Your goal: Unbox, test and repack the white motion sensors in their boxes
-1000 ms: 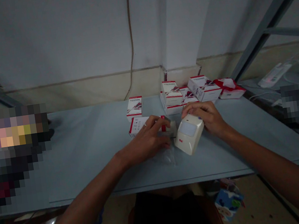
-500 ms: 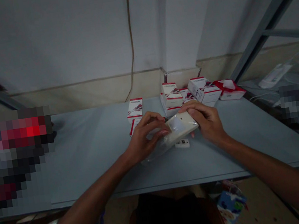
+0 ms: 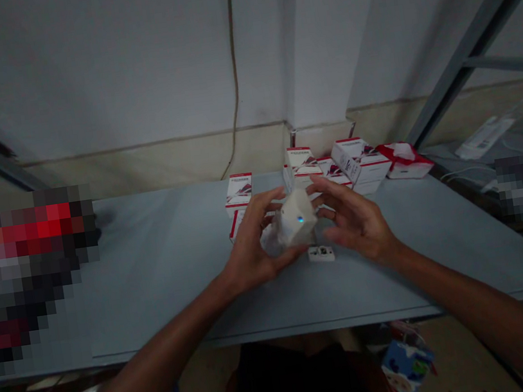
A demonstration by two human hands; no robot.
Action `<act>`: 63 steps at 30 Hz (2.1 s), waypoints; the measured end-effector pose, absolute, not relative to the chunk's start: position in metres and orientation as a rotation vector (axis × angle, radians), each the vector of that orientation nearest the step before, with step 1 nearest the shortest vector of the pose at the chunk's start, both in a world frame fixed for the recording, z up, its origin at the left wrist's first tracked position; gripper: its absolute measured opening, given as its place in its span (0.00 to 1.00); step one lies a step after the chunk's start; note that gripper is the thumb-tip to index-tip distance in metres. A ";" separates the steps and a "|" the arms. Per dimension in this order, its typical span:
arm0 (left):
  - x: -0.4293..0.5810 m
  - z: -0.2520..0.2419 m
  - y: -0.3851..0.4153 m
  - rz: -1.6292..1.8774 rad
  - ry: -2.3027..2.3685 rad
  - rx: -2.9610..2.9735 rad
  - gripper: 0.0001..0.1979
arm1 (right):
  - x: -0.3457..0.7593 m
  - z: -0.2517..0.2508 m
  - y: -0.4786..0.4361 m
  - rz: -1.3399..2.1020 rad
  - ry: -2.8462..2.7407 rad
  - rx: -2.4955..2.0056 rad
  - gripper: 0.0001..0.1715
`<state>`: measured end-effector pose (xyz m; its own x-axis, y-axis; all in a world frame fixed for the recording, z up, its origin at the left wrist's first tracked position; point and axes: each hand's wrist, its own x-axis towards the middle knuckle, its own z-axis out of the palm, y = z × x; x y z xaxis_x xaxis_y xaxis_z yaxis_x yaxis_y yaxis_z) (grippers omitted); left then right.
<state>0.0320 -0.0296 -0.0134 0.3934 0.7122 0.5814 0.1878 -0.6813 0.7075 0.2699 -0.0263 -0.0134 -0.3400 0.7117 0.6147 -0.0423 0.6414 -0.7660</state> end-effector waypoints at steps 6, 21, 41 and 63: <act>0.035 -0.012 -0.030 1.355 0.693 1.891 0.41 | 0.260 -0.015 -0.033 0.432 -2.068 -0.590 0.53; 0.034 -0.007 -0.034 1.398 0.677 2.091 0.34 | 0.261 -0.016 -0.029 0.378 -1.952 -0.577 0.38; 0.040 -0.016 -0.038 1.060 0.486 1.840 0.69 | 0.260 -0.016 -0.025 0.771 -1.488 -0.556 0.06; 0.018 -0.020 -0.009 1.026 0.814 2.738 0.25 | 0.287 -0.005 -0.014 0.643 -1.236 -0.951 0.21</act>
<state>0.0185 -0.0092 -0.0196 0.6287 0.5181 0.5799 0.4465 -0.8510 0.2763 0.2866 -0.0141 -0.0052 0.2390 0.8395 0.4879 0.0825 0.4831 -0.8717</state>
